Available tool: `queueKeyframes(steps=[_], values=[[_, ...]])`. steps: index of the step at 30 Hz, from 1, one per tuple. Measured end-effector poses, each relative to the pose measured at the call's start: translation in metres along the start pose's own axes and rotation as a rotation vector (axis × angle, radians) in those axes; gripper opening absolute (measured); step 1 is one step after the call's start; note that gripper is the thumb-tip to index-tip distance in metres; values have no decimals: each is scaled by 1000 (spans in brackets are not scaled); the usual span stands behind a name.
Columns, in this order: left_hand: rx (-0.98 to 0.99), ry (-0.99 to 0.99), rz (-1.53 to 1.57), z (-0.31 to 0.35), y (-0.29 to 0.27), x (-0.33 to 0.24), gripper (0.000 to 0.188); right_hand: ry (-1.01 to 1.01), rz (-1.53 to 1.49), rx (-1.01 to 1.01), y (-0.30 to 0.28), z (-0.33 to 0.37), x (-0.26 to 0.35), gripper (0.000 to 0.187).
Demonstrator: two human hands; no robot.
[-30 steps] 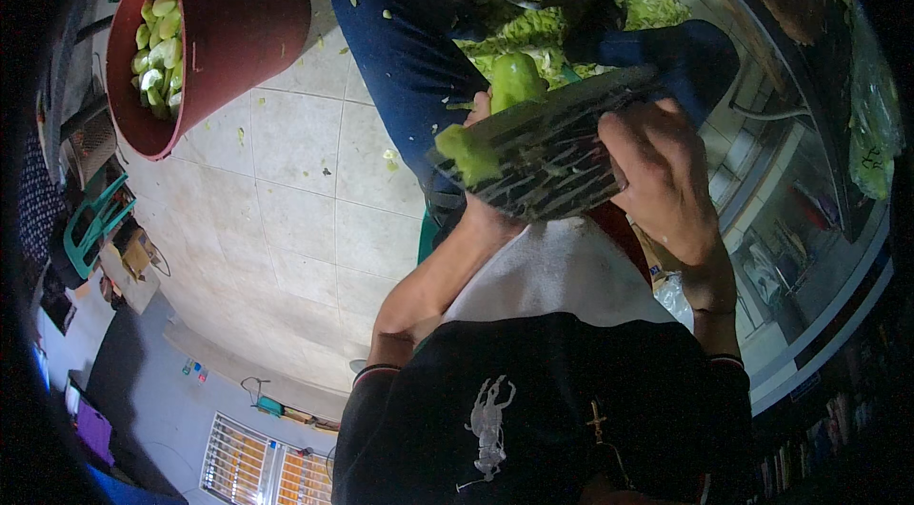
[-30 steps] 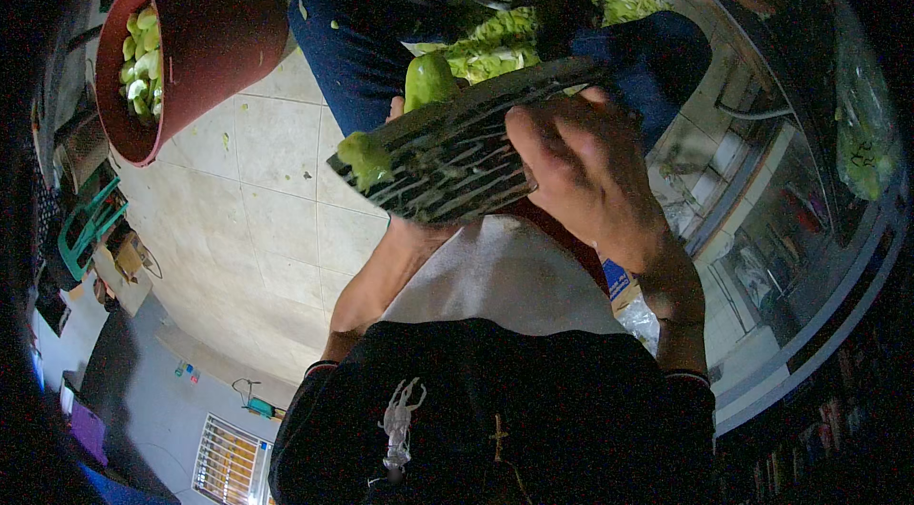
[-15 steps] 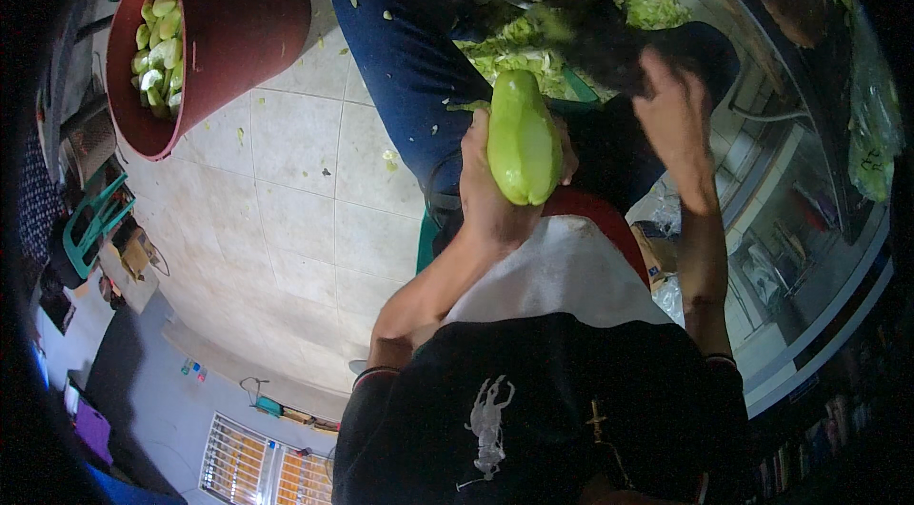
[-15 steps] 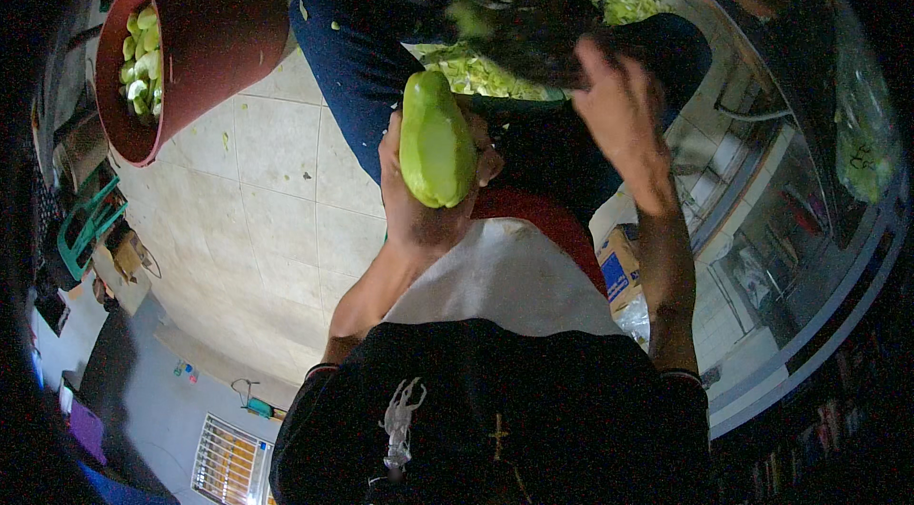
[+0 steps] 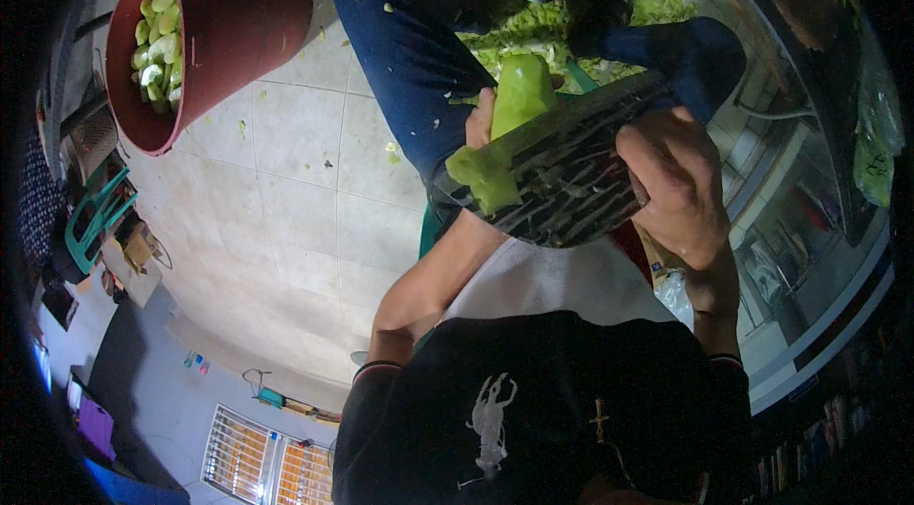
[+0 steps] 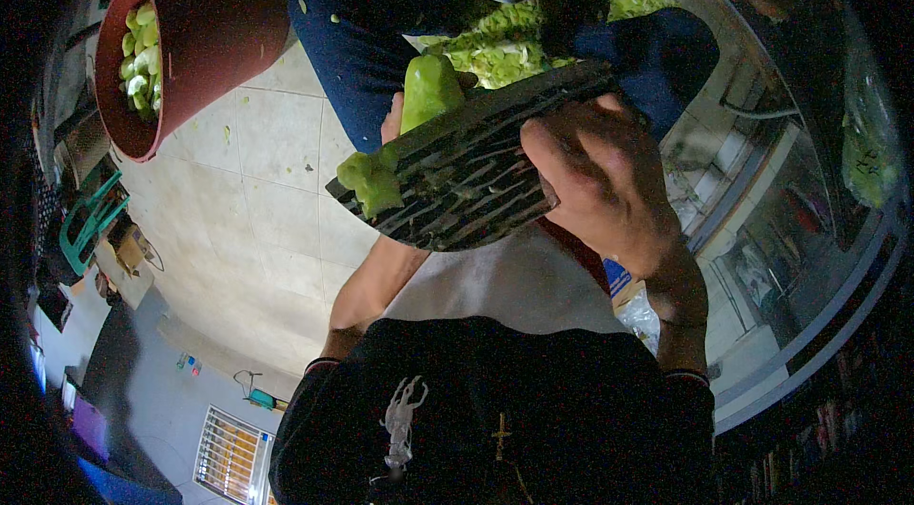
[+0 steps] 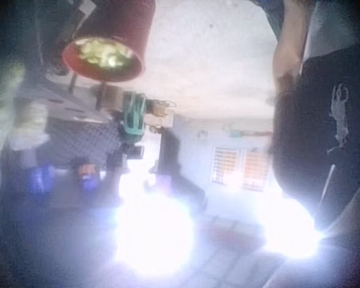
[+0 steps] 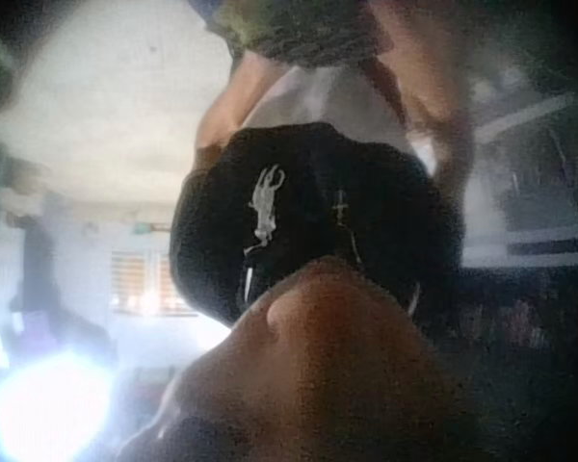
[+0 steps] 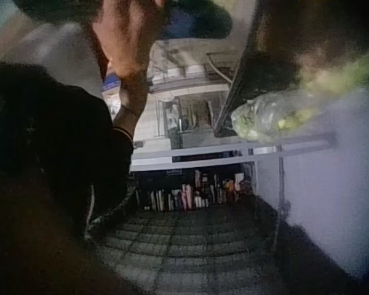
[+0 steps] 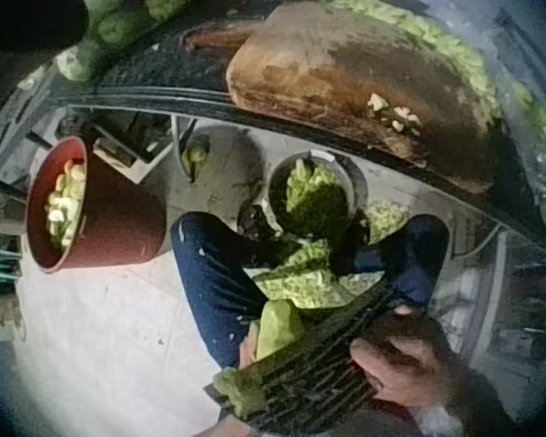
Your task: The person sits on the floor and uses a hand-held grater to shred green vegetables, occasionally using a large knife to trim or scrape the items.
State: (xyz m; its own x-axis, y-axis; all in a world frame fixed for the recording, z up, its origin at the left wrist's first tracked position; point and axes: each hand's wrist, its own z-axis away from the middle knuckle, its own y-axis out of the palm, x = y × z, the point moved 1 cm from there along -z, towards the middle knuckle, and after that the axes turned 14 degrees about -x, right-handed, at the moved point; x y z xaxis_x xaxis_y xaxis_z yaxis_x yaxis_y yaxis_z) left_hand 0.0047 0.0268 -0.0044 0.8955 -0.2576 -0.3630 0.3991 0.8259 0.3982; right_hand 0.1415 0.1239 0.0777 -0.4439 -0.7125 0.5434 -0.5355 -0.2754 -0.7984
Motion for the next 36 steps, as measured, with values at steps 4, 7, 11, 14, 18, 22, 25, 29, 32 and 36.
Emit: queueKeyframes(steps=[4, 7, 11, 14, 18, 22, 25, 29, 32, 36], values=[[4, -5, -28, 1, -1, -2, 60, 9, -2, 65, -3, 2, 0, 25], [20, -82, 82, 6, -1, 0, 61, 24, 13, 51, 1, 0, -2, 26], [69, -249, 328, 19, -1, 2, 62, 16, 58, 5, 9, 6, -11, 27], [61, -267, 325, 17, -4, 5, 63, -9, 25, -35, 13, 9, -11, 24], [34, -278, 378, 19, -5, 8, 63, 5, 59, -36, 18, 13, -19, 26], [333, -219, 464, 10, -6, 12, 58, 127, 176, -82, 20, 19, -43, 28], [488, -166, 483, 5, -6, 12, 54, 286, 153, -118, 12, 25, -47, 36], [112, -258, 433, 17, 1, 5, 53, 160, -12, -56, -1, 16, -20, 30], [136, -274, 397, 9, -7, 11, 59, 84, -95, 109, 0, 7, -4, 27], [19, -233, 229, 29, -5, 5, 65, 105, -38, 73, 7, 5, -7, 28]])
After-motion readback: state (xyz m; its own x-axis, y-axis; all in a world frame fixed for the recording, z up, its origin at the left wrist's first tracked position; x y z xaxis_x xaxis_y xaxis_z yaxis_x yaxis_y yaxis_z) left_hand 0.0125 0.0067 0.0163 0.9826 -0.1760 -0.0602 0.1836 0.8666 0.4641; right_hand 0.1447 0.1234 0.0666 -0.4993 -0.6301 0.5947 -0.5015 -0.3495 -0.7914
